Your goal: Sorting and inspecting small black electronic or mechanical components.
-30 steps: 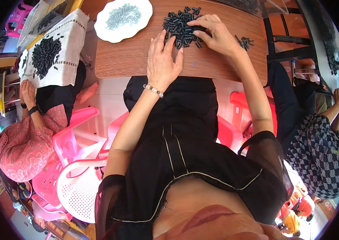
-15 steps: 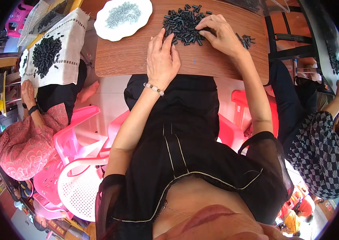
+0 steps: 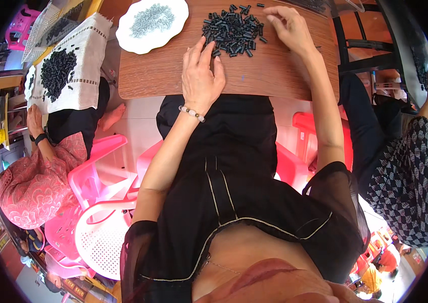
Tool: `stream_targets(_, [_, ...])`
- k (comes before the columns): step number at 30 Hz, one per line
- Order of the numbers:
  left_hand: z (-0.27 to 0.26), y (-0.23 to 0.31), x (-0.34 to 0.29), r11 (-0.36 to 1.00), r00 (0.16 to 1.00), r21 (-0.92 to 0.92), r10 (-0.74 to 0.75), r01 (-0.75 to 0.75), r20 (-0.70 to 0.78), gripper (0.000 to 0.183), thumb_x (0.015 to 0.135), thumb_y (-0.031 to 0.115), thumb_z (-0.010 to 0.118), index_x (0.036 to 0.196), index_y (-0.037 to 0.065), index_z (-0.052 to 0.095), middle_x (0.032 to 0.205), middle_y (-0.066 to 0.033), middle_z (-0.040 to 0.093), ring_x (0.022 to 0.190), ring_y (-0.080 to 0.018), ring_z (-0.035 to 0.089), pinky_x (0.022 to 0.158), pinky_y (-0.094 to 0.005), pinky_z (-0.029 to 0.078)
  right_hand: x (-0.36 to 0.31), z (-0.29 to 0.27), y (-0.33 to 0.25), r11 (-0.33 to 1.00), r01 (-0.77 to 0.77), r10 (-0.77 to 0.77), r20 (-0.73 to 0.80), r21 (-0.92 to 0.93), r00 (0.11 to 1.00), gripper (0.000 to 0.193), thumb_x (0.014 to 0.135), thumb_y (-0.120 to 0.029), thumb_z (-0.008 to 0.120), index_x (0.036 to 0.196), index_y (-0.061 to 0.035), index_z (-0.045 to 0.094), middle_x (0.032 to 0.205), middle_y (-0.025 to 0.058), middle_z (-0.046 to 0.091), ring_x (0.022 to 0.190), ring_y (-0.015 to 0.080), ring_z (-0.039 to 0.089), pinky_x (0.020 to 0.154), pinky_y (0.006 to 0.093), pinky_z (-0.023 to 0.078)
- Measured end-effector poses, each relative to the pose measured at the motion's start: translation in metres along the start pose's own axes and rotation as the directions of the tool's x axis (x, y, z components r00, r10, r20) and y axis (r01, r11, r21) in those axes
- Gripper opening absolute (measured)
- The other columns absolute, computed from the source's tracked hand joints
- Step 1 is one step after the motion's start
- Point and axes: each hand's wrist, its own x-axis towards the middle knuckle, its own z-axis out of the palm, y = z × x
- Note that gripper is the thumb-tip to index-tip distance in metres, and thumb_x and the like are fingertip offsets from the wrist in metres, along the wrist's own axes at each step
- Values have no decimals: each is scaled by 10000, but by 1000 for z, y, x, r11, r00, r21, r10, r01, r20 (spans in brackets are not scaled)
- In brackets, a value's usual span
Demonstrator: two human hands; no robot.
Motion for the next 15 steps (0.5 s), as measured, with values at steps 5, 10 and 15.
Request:
stream_targets(5, [1, 1, -2, 1000, 1000, 7, -2, 2, -6, 338, 853, 142, 594, 1170, 28, 616, 1303, -160, 543, 1170, -393, 497, 1004, -451, 410, 25, -11, 1, 968, -209, 231, 169, -139, 958, 263, 921, -106, 528, 1150, -13, 619, 977, 204, 633, 947, 366, 592, 807, 442, 487])
stream_targets(10, [1, 4, -3, 1000, 1000, 12, 7, -7, -8, 338, 850, 149, 604, 1165, 29, 620, 1298, -157, 547, 1168, -394, 499, 1007, -451, 408, 37, 2, -2, 925, -242, 295, 153, -292, 943, 258, 918, -130, 527, 1132, -33, 635, 973, 223, 632, 958, 388, 590, 806, 450, 497])
stream_targets(15, [1, 5, -5, 1000, 1000, -10, 24, -24, 0, 338, 847, 153, 610, 1162, 32, 622, 1284, -157, 557, 1169, -396, 501, 1033, -455, 391, 38, 3, 1, 915, -254, 317, 167, -314, 934, 240, 911, -134, 534, 1098, -34, 647, 968, 220, 633, 936, 387, 594, 788, 451, 500])
